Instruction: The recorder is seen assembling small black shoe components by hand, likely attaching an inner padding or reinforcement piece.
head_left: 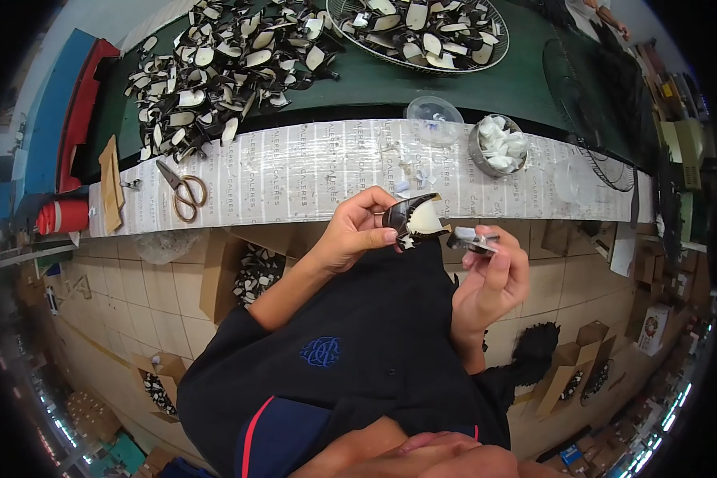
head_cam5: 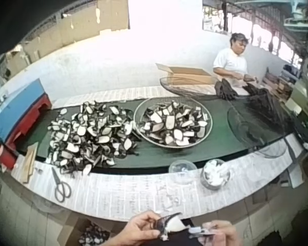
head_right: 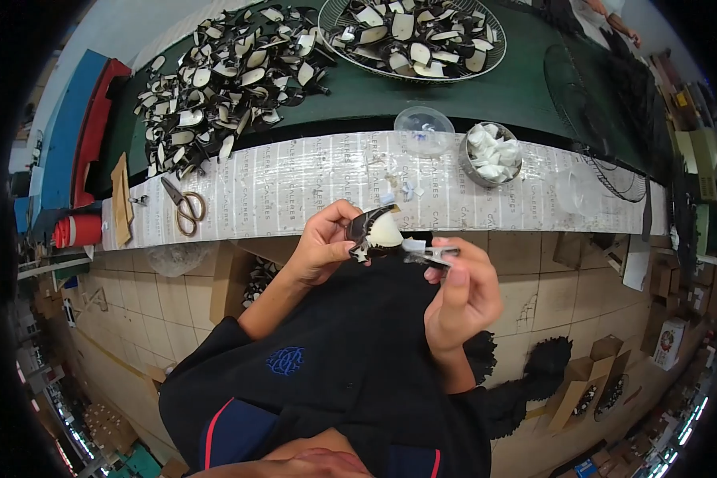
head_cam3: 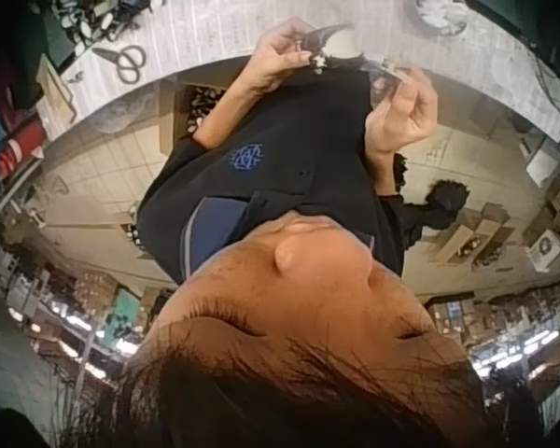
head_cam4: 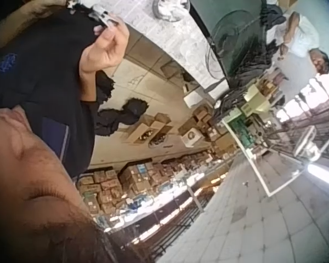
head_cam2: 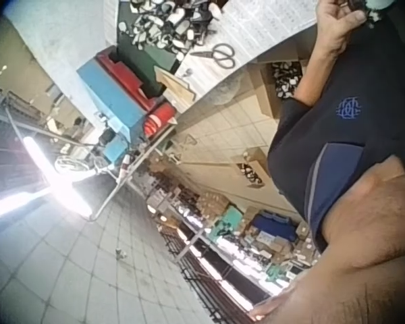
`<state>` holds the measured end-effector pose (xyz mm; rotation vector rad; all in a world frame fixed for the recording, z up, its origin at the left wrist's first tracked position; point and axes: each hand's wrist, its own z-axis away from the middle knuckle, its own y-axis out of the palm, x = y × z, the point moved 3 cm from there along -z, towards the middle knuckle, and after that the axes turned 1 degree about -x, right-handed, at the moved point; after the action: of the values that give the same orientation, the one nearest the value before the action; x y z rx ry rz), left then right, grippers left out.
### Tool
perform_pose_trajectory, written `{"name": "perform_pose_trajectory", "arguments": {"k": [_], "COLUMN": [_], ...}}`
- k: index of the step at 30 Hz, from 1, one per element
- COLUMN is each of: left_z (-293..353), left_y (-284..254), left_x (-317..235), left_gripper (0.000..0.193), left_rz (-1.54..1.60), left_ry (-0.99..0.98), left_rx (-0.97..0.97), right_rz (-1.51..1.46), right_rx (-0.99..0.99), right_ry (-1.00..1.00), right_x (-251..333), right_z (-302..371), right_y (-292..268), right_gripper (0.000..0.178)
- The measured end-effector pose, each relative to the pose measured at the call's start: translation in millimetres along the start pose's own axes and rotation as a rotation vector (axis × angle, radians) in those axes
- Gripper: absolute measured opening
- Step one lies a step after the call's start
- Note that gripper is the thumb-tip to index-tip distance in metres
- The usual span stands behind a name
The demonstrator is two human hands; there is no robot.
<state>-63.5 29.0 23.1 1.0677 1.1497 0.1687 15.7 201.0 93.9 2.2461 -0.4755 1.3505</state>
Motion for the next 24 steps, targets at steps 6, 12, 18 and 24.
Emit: {"name": "perform_pose_trajectory", "arguments": {"k": [6,12,18,24], "left_z": [-1.6,-2.9,-3.0,-3.2], "left_y": [7.5,5.8,7.3,3.9], "left_x": [2.5,3.7,1.9,3.4], "left_gripper": [0.028,0.03,0.029,0.027], "left_rz": [-0.097,-0.111,-0.089,-0.081], "left_ry": [-0.114,-0.118,-0.131,-0.12], "left_rx": [-0.018,-0.044,-0.063,-0.041], "right_rz": [0.025,0.326,0.348,0.417], "right_rx": [0.04,0.236,0.31,0.316], "right_ry": [0.164,-0.103,-0.12,-0.164], "right_x": [-18.5,-13.9,-16.8,-19.5], "right_z": [-5.2,-8.7,-6.7,-5.2], "right_y": [1.1,10.2,10.4,11.3], "right_gripper": [0.013,0.011,0.013,0.013]}}
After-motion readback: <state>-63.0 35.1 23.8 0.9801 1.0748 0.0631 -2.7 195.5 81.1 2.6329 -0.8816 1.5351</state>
